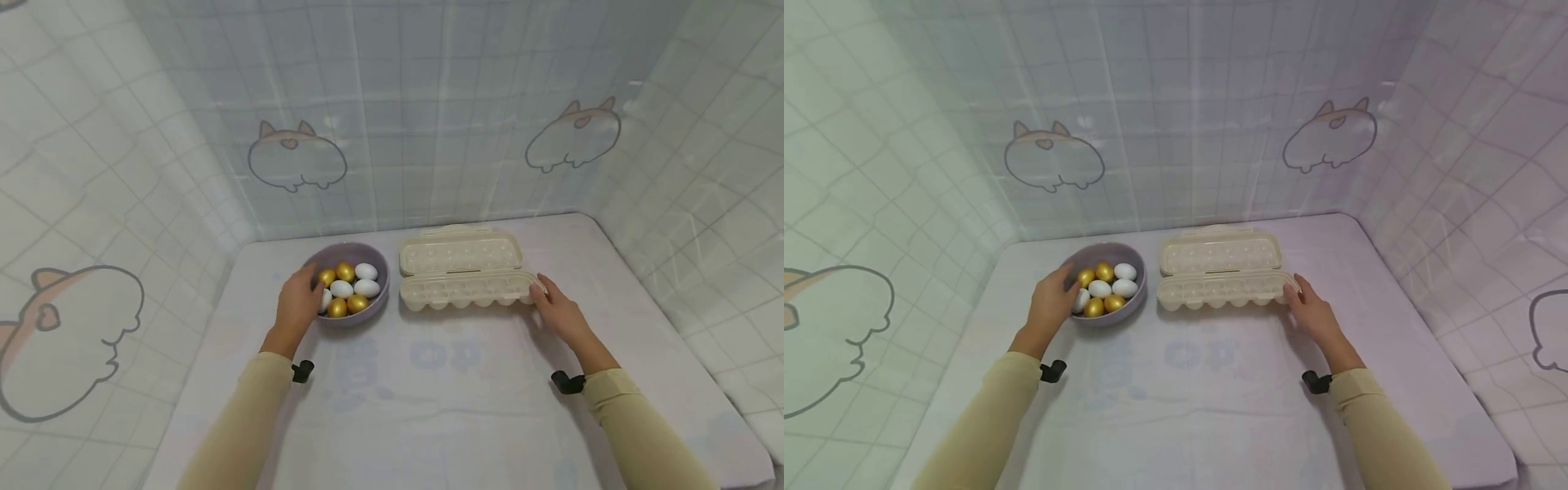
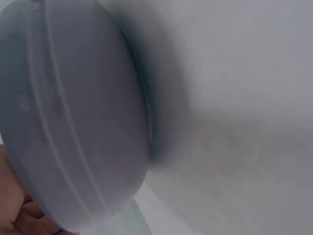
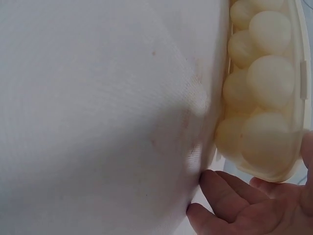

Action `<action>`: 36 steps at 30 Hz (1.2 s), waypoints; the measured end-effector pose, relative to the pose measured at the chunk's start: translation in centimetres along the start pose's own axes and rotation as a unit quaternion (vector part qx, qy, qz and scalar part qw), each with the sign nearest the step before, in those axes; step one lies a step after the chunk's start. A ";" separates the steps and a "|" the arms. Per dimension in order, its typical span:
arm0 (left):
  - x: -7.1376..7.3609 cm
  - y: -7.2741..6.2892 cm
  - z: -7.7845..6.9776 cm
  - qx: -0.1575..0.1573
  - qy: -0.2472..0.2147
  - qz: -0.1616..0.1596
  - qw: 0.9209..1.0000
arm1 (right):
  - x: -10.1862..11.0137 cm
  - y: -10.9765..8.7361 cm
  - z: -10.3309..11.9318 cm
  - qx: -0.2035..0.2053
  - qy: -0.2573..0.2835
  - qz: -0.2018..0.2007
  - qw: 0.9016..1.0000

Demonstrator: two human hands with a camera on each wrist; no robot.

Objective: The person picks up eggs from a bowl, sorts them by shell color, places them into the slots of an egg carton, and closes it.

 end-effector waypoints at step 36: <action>-2.2 3.4 -1.3 0.033 0.129 0.106 0.985 | 0.0 0.3 -0.4 -0.001 0.022 0.001 1.000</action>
Point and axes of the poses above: each hand's wrist, its own y-axis towards the middle knuckle, its own x-axis out of the back of the hand, z = x × y, the point moved 4 cm from there along y, towards the middle knuckle, and after that the axes turned 9 degrees about y, right-handed, at the moved point
